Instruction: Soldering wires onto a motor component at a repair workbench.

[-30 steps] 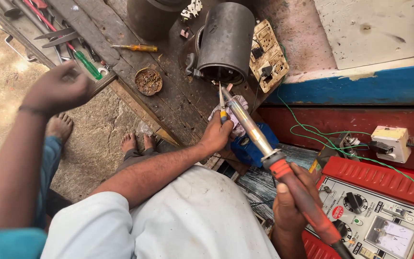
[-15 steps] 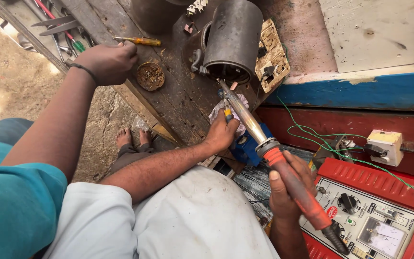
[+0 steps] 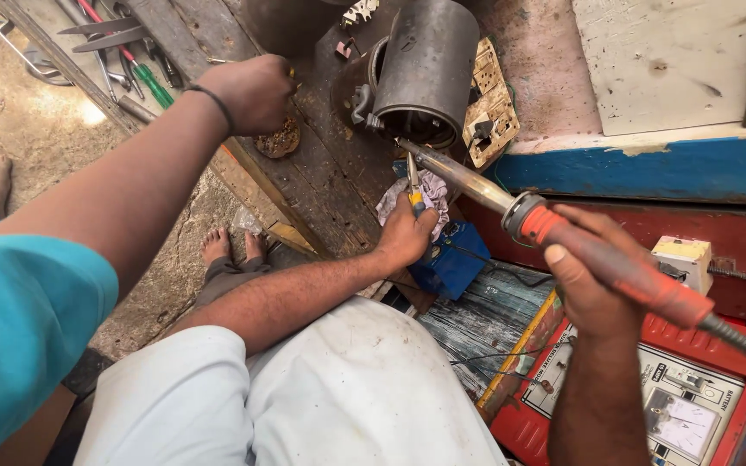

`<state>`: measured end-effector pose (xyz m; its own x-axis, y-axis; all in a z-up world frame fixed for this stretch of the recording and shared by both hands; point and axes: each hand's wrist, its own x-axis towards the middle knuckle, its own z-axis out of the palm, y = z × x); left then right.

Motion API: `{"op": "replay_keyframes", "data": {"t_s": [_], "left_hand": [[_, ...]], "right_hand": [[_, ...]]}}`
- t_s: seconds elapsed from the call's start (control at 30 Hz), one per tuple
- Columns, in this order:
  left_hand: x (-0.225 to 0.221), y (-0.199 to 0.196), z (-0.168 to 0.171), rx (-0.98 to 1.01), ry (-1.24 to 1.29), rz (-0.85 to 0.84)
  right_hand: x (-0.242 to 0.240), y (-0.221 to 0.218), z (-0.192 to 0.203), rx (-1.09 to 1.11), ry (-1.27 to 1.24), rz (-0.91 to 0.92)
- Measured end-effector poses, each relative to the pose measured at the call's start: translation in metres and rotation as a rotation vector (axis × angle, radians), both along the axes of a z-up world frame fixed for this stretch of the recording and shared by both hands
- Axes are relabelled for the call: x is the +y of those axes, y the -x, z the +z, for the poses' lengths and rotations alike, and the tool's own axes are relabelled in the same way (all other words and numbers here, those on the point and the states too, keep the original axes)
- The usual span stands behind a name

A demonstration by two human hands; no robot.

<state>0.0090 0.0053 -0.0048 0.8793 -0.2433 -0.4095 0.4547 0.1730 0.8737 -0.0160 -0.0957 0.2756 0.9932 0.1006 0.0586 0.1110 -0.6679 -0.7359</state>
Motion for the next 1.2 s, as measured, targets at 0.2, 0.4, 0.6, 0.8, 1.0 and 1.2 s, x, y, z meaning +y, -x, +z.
{"op": "replay_keyframes", "data": {"t_s": [0.2,0.4,0.6,0.8,1.0,1.2], "left_hand": [[-0.007,0.004,-0.013,-0.055,-0.042,0.037],[-0.008,0.003,-0.010,-0.049,-0.028,0.084],[-0.008,0.001,0.006,0.078,0.028,0.081],[-0.011,-0.002,0.011,0.127,0.339,0.143],[-0.011,-0.003,0.013,0.199,0.461,0.136],[-0.011,-0.006,0.021,0.267,0.531,0.113]], "right_hand": [[0.000,-0.024,0.020,0.032,0.196,0.093],[0.006,-0.034,0.026,0.019,0.156,0.162],[0.003,-0.038,0.027,-0.028,0.149,0.295],[0.005,-0.039,0.025,-0.067,0.166,0.330],[0.014,-0.023,0.016,-0.125,0.217,0.205],[0.031,-0.013,0.017,-0.177,0.300,0.263]]}}
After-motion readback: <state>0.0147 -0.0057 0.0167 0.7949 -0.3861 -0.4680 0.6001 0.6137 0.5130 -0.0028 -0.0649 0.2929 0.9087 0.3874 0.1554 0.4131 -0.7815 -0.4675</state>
